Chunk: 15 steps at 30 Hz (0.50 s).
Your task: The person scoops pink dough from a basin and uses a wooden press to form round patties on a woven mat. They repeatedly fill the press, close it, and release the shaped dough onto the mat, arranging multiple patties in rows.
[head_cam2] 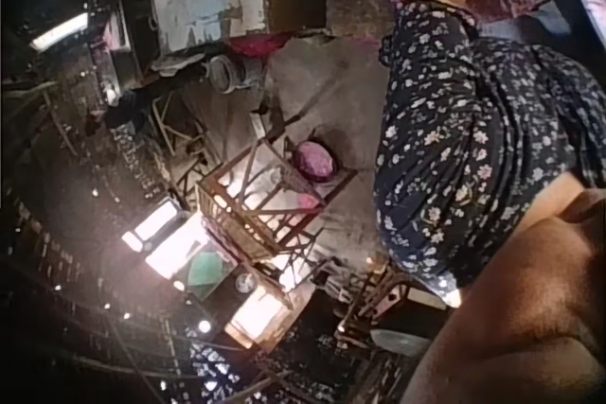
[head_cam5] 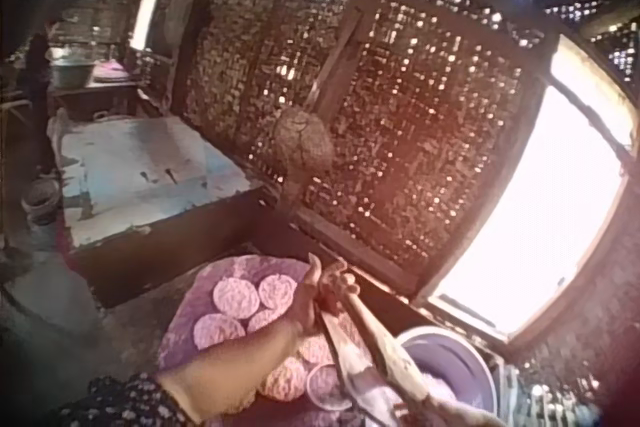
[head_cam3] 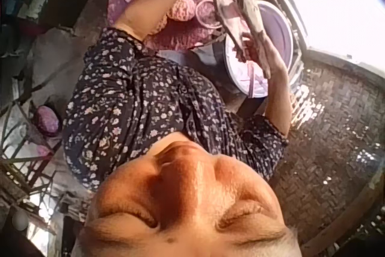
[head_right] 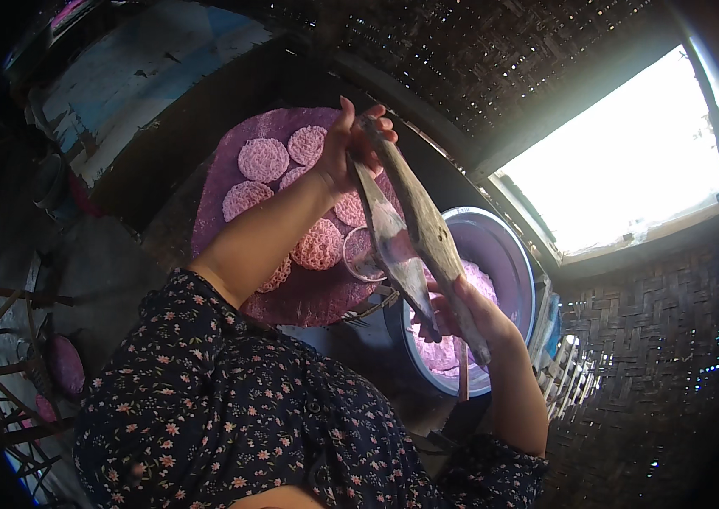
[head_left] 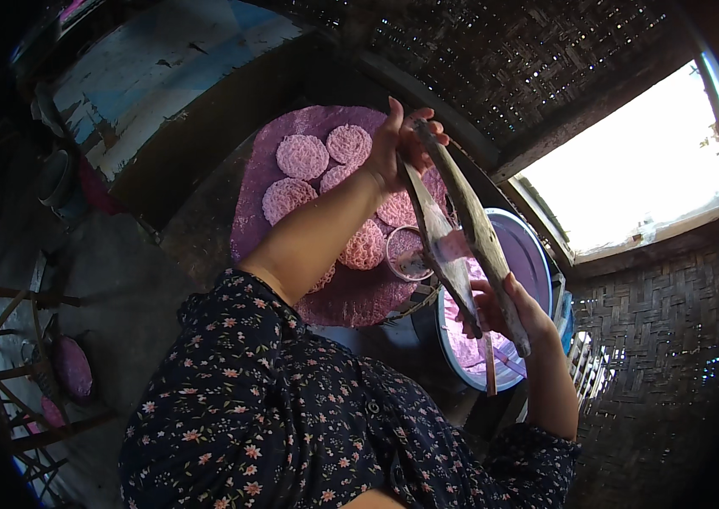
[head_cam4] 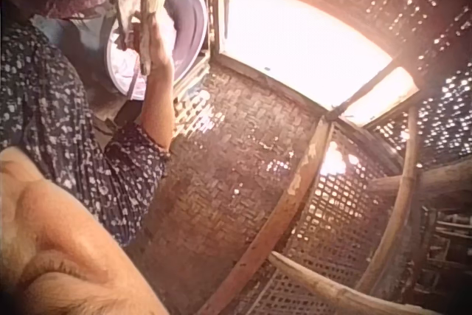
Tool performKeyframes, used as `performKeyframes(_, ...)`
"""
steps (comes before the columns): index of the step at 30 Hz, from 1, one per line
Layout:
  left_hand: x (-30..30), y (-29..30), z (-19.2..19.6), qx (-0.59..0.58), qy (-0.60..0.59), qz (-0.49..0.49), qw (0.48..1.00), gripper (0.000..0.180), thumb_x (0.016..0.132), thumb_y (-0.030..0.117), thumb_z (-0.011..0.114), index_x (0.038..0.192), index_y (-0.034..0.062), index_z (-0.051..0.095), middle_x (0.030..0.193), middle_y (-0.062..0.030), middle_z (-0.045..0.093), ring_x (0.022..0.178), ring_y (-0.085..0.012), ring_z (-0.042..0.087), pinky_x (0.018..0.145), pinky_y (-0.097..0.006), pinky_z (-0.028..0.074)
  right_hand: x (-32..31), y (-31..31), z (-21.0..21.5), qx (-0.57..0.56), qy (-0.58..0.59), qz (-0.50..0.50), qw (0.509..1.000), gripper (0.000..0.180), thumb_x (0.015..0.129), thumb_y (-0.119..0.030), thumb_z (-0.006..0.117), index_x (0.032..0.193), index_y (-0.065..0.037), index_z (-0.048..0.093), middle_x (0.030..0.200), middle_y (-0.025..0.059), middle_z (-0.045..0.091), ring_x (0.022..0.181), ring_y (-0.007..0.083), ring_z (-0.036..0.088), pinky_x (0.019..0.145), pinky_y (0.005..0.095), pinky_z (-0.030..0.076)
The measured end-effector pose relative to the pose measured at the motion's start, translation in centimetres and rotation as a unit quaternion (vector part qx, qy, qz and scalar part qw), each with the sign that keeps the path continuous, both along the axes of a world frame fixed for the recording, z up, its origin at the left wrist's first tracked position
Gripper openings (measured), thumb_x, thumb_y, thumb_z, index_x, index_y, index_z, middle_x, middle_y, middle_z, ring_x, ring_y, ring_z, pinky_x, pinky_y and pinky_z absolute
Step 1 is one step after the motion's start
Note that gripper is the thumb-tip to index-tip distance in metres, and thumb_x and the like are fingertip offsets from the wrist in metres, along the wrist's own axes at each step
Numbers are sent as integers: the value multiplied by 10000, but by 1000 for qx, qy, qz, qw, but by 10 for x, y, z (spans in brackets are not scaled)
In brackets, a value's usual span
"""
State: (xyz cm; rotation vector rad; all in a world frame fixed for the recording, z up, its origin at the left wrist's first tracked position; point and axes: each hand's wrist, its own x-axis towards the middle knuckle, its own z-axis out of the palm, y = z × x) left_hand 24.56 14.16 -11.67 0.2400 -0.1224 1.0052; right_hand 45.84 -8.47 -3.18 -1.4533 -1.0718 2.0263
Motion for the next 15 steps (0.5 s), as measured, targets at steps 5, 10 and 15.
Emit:
performKeyframes(5, -11, 23, 2, 20, -17, 20, 999, 596, 877, 653, 346, 1074, 104, 469, 765, -57, 564, 772, -232, 606, 537, -283, 478, -12, 19, -6, 57, -19, -26, 998, 661, 869, -606, 465, 1162, -13, 475, 874, 126, 599, 731, 202, 609, 637, 317, 492)
performKeyframes(10, 3, 38, 4, 2, -60, 3, 998, 568, 887, 625, 364, 1016, 86, 486, 736, -67, 558, 722, -233, 583, 619, -312, 492, -12, 31, 5, 104, -110, -39, 988, 564, 892, -510, 515, 1129, 0, 482, 788, 78, 564, 631, 150, 551, 584, 293, 467)
performKeyframes(15, 28, 25, -3, -54, -56, -3, 997, 552, 890, 605, 385, 991, 74, 494, 700, -77, 551, 688, -238, 566, 684, -337, 491, -7, 17, 17, 123, -166, -73, 976, 550, 896, -492, 511, 1112, 13, 488, 740, 86, 577, 567, 149, 563, 500, 274, 459)
